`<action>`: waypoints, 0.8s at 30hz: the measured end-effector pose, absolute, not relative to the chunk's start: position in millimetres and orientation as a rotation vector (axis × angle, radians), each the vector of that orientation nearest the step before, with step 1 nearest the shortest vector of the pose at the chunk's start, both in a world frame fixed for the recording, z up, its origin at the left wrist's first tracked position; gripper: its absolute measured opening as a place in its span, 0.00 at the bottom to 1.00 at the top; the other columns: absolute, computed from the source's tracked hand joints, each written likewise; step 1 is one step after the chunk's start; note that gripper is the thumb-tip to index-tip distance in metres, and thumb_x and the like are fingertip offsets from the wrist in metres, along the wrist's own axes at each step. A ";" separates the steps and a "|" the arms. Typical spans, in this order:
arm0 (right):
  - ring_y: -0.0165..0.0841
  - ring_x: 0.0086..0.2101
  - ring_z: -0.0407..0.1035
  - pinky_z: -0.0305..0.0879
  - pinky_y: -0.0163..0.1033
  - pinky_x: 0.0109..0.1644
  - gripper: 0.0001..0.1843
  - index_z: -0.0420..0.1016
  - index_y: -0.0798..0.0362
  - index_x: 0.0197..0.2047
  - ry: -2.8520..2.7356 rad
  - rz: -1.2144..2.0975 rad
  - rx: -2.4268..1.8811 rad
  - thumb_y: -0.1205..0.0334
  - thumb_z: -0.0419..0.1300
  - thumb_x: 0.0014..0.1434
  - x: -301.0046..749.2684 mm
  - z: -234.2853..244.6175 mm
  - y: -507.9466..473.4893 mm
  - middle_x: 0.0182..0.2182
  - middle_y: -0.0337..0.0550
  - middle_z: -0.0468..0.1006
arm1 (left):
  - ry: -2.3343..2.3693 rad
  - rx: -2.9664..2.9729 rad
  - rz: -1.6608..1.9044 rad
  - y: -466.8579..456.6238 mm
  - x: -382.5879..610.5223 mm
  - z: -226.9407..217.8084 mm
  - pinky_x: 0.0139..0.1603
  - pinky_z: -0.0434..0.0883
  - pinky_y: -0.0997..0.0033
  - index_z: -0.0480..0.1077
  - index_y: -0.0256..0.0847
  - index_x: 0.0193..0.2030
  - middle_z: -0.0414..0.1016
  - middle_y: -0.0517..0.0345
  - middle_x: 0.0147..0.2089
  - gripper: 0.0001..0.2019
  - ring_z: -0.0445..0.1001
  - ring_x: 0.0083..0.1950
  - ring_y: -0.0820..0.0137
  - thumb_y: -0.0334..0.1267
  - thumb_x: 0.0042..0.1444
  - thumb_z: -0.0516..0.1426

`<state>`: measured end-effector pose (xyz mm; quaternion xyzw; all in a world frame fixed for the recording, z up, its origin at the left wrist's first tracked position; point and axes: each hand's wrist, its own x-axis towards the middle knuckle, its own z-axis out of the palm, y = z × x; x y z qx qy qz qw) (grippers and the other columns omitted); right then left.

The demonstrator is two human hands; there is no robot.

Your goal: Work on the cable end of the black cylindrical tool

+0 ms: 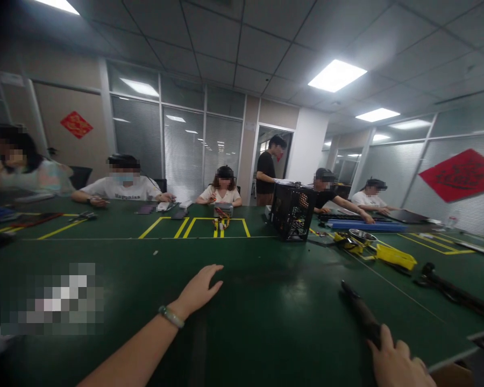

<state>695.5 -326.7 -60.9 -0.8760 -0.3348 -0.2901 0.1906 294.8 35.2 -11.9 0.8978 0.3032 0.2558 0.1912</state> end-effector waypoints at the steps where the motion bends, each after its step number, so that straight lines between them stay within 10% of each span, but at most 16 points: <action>1: 0.52 0.19 0.68 0.61 0.58 0.24 0.29 0.75 0.47 0.48 -0.957 -0.839 -2.469 0.42 0.42 0.58 677.5 -62.4 -325.5 0.23 0.56 0.70 | 0.806 2.549 0.678 20.9 295.1 -8.8 0.65 0.59 0.50 0.57 0.46 0.66 0.59 0.50 0.67 0.26 0.55 0.68 0.58 0.47 0.62 0.52; 13: 0.45 0.42 0.72 0.69 0.48 0.46 0.17 0.70 0.49 0.55 -1.783 -0.631 -1.993 0.58 0.54 0.64 477.7 -50.2 -266.0 0.45 0.51 0.75 | -0.012 2.771 0.462 -143.4 306.1 3.4 0.71 0.45 0.47 0.41 0.50 0.72 0.46 0.53 0.72 0.45 0.45 0.72 0.54 0.55 0.53 0.60; 20: 0.47 0.57 0.62 0.65 0.51 0.58 0.31 0.53 0.47 0.67 -1.716 -0.628 -1.895 0.55 0.56 0.63 463.3 -47.7 -293.4 0.60 0.50 0.64 | 0.243 2.845 0.583 -139.4 284.9 -0.9 0.67 0.55 0.56 0.52 0.55 0.68 0.60 0.59 0.67 0.31 0.61 0.64 0.61 0.47 0.60 0.58; 24: 0.52 0.50 0.68 0.70 0.58 0.50 0.34 0.51 0.45 0.66 -1.440 -0.814 -1.802 0.51 0.58 0.59 475.8 -116.6 -330.2 0.52 0.54 0.70 | 0.272 2.865 0.605 -134.8 288.9 -4.8 0.64 0.58 0.56 0.57 0.56 0.65 0.63 0.58 0.64 0.30 0.63 0.61 0.59 0.52 0.57 0.59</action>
